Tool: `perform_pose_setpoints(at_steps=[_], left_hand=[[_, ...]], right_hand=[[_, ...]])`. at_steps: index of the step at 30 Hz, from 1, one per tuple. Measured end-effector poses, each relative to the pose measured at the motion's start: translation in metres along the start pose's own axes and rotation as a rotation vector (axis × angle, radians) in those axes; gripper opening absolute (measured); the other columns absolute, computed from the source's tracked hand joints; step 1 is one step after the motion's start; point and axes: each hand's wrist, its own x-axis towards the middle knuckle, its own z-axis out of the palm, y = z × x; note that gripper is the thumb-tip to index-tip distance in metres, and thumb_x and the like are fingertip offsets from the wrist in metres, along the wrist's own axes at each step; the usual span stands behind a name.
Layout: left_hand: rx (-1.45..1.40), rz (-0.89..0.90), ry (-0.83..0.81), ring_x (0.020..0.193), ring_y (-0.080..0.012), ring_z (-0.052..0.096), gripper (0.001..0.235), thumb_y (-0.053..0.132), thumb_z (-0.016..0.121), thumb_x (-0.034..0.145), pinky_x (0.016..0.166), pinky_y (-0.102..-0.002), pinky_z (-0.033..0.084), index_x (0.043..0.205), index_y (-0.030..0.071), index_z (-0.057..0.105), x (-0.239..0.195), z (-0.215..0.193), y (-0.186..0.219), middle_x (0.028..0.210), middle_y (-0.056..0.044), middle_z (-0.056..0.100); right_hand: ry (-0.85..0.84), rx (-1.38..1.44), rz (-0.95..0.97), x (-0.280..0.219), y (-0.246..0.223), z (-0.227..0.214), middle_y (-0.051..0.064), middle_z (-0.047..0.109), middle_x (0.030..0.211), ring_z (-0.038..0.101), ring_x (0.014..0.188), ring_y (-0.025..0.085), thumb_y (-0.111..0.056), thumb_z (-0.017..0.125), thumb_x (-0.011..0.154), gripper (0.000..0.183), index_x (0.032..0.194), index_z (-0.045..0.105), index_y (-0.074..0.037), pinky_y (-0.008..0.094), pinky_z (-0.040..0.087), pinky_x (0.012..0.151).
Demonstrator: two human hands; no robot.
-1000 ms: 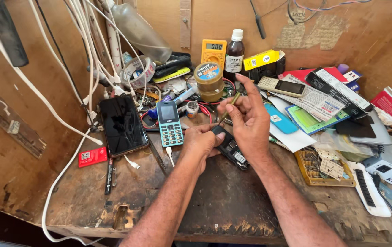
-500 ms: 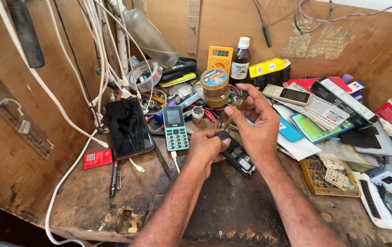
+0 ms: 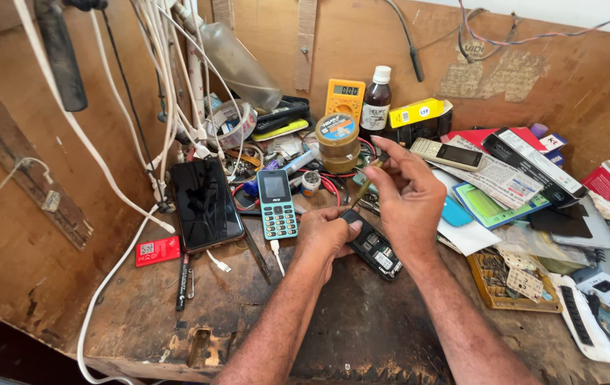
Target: The person disassembles a feature phone, removes the back cover and battery, and uses a small tool to adjust internal components. They then reconnect a charging cable to test the device and reassemble the phone by replacing the battery and back cover.
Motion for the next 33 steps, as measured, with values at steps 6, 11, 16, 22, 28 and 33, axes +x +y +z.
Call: perform_pose_setpoints(at_steps=[6, 11, 16, 22, 28, 33], left_hand=[[0.037, 0.022, 0.0, 0.078, -0.016, 0.072, 0.026, -0.002, 0.07, 0.086, 0.069, -0.034, 0.062, 0.111, 0.004, 0.076, -0.0029, 0.0001, 0.0033, 0.091, -0.006, 0.075], [0.007, -0.009, 0.0, 0.079, -0.016, 0.073, 0.023, -0.002, 0.071, 0.086, 0.071, -0.033, 0.065, 0.108, 0.003, 0.076, -0.0041, 0.0001, 0.0044, 0.092, -0.007, 0.075], [-0.014, -0.002, -0.021, 0.079, -0.0167, 0.072, 0.023, -0.003, 0.07, 0.087, 0.07, -0.034, 0.064, 0.109, 0.001, 0.076, -0.0021, -0.0001, 0.0025, 0.092, -0.008, 0.075], [-0.019, -0.003, -0.017, 0.078, -0.0165, 0.072, 0.025, -0.003, 0.07, 0.086, 0.071, -0.034, 0.065, 0.109, 0.002, 0.076, -0.0031, 0.0007, 0.002, 0.091, -0.007, 0.075], [-0.034, -0.001, -0.012, 0.079, -0.0167, 0.072, 0.025, -0.003, 0.07, 0.086, 0.07, -0.034, 0.064, 0.11, 0.002, 0.076, -0.0007, 0.0014, -0.0004, 0.092, -0.007, 0.075], [-0.018, -0.003, 0.0, 0.078, -0.0169, 0.072, 0.025, -0.003, 0.07, 0.085, 0.07, -0.035, 0.064, 0.108, 0.003, 0.077, 0.0004, 0.0016, 0.0004, 0.092, -0.007, 0.075]], right_hand=[[-0.068, 0.05, -0.028, -0.001, -0.0008, -0.0008, 0.002, 0.062, 0.109, 0.063, 0.095, 0.006, 0.006, 0.072, 0.092, 0.05, 0.14, 0.06, -0.003, 0.021, 0.055, 0.086], [-0.022, -0.005, 0.024, 0.0027, -0.0015, 0.0003, 0.003, 0.064, 0.103, 0.064, 0.09, 0.008, 0.005, 0.074, 0.093, 0.043, 0.136, 0.069, -0.004, 0.024, 0.057, 0.082], [-0.089, 0.076, 0.094, 0.0017, -0.0021, -0.0016, -0.001, 0.069, 0.105, 0.065, 0.095, 0.004, 0.002, 0.068, 0.097, 0.048, 0.143, 0.059, -0.009, 0.021, 0.058, 0.088], [-0.014, 0.001, 0.022, 0.0021, -0.0021, 0.0007, 0.002, 0.069, 0.105, 0.066, 0.094, 0.007, 0.006, 0.07, 0.095, 0.045, 0.138, 0.066, -0.007, 0.024, 0.059, 0.087], [-0.032, -0.153, -0.117, -0.0011, 0.0017, -0.0001, 0.005, 0.061, 0.109, 0.061, 0.093, 0.011, 0.007, 0.078, 0.091, 0.054, 0.141, 0.062, -0.004, 0.025, 0.054, 0.086], [-0.033, 0.02, -0.02, -0.0006, 0.0005, 0.0028, 0.005, 0.066, 0.112, 0.067, 0.101, 0.009, 0.005, 0.063, 0.1, 0.052, 0.149, 0.055, -0.007, 0.026, 0.058, 0.092]])
